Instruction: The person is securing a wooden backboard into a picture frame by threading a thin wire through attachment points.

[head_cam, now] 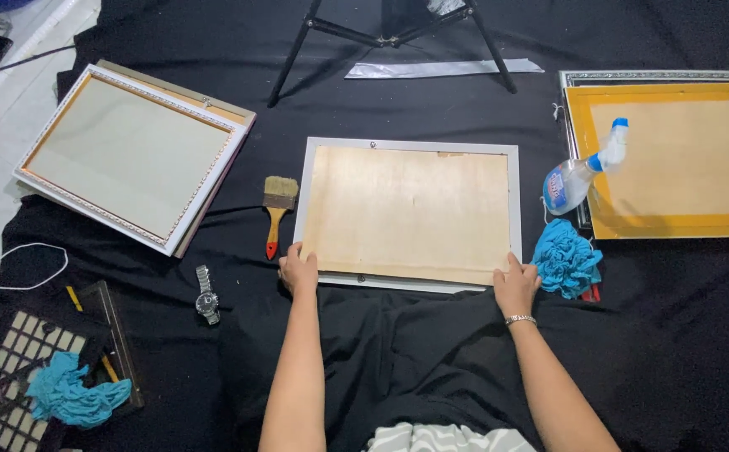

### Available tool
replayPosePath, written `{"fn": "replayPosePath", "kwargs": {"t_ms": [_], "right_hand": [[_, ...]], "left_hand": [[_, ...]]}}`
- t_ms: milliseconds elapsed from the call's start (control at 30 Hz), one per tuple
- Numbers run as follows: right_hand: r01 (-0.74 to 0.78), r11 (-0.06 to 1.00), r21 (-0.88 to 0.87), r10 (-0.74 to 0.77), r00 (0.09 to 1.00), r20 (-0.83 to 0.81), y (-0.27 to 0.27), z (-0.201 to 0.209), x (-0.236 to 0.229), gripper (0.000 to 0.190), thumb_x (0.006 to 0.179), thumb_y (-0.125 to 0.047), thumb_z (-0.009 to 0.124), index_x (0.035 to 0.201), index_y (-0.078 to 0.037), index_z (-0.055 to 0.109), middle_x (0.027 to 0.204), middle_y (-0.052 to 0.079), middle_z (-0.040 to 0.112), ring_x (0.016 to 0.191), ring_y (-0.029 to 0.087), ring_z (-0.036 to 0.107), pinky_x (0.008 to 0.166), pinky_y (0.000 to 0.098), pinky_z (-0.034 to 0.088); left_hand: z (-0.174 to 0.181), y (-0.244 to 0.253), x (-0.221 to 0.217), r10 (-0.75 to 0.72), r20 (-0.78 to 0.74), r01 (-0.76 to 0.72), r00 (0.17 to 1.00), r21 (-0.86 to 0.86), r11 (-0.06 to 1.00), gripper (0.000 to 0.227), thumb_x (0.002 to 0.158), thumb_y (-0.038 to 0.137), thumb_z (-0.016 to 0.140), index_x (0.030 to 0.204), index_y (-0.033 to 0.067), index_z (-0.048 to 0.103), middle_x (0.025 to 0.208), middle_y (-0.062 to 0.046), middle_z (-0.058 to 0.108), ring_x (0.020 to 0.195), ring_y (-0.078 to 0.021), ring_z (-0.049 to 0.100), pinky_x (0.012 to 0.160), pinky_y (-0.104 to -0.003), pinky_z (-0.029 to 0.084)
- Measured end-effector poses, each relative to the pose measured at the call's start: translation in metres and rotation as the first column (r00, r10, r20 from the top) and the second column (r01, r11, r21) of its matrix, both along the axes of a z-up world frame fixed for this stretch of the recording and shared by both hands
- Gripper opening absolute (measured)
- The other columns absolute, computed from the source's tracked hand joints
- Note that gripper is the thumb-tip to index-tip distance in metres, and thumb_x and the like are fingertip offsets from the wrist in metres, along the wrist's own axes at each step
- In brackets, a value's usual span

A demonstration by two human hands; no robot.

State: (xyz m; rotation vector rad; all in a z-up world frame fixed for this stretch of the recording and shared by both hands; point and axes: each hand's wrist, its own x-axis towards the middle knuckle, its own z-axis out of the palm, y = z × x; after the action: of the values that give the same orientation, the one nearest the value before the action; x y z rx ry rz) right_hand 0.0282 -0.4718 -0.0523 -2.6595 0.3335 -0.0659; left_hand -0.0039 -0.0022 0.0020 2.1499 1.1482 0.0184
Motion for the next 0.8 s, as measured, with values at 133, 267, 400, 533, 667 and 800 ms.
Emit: {"fn": "replayPosePath", "kwargs": {"t_ms": [133,267,400,533,667,800], "right_hand": [[-0.03,1.0,0.005,0.029,0.998,0.063,-0.001,-0.005,-0.002,0.059,0.09,-0.026,0.074,0.146,-0.014,0.06,0.119,0.016,0.054,0.116,0.037,0.058,0.107,0.0447,0.042],[0.015,0.984,0.18,-0.012,1.0,-0.022,-0.003,0.02,-0.003,0.064,0.086,-0.025,0.08,0.145,-0.011,0.059,0.121,0.02,0.056,0.115,0.04,0.061,0.102,0.0433,0.048],[0.091,0.964,0.25,-0.04,0.979,-0.201,-0.033,-0.001,0.007,0.079,0.073,-0.035,0.092,0.143,-0.014,0.061,0.123,0.015,0.056,0.115,0.032,0.065,0.098,0.036,0.054],[-0.025,0.996,0.086,0.045,0.968,-0.248,-0.038,0.009,0.006,0.082,0.069,-0.052,0.09,0.142,-0.028,0.061,0.126,0.01,0.054,0.126,0.028,0.058,0.108,0.0371,0.042],[0.01,0.997,0.071,0.014,0.945,-0.326,-0.028,0.025,0.003,0.078,0.08,-0.047,0.083,0.149,-0.03,0.052,0.131,0.019,0.055,0.129,0.036,0.056,0.107,0.0447,0.042],[-0.032,0.996,0.082,0.057,0.945,-0.322,-0.023,0.035,0.001,0.073,0.085,-0.043,0.079,0.151,-0.025,0.052,0.132,0.022,0.055,0.128,0.043,0.057,0.106,0.0499,0.047]], "left_hand": [[-0.007,0.0,0.003,-0.042,-0.049,0.044,0.998,0.042,0.998,0.043,0.093,0.032,0.07,0.135,0.0261,0.063,0.122,-0.007,0.058,0.118,-0.03,0.058,0.107,-0.042,0.04],[-0.001,-0.003,0.002,-0.036,-0.048,0.036,0.998,0.007,0.999,0.048,0.092,0.029,0.072,0.139,0.0242,0.06,0.128,-0.01,0.054,0.122,-0.0328,0.052,0.104,-0.045,0.043],[-0.005,-0.005,0.005,-0.076,-0.126,0.077,0.989,0.011,0.997,0.064,0.086,0.037,0.077,0.145,0.0249,0.055,0.136,-0.007,0.048,0.128,-0.0332,0.046,0.11,-0.044,0.041],[0.039,-0.023,-0.002,-0.178,-0.155,0.176,0.972,-0.028,0.984,0.096,0.073,0.047,0.086,0.154,0.0189,0.043,0.144,-0.011,0.04,0.133,-0.0392,0.041,0.114,-0.051,0.04],[0.06,-0.032,-0.003,-0.243,-0.265,0.236,0.933,-0.061,0.97,0.12,0.069,0.046,0.091,0.163,0.0158,0.023,0.159,-0.01,0.018,0.145,-0.0428,0.024,0.121,-0.06,0.024],[0.048,-0.028,-0.002,-0.264,-0.276,0.236,0.924,-0.13,0.963,0.135,0.064,0.043,0.097,0.166,0.0176,0.012,0.168,-0.01,0.002,0.152,-0.0441,0.013,0.121,-0.064,0.023]]}}
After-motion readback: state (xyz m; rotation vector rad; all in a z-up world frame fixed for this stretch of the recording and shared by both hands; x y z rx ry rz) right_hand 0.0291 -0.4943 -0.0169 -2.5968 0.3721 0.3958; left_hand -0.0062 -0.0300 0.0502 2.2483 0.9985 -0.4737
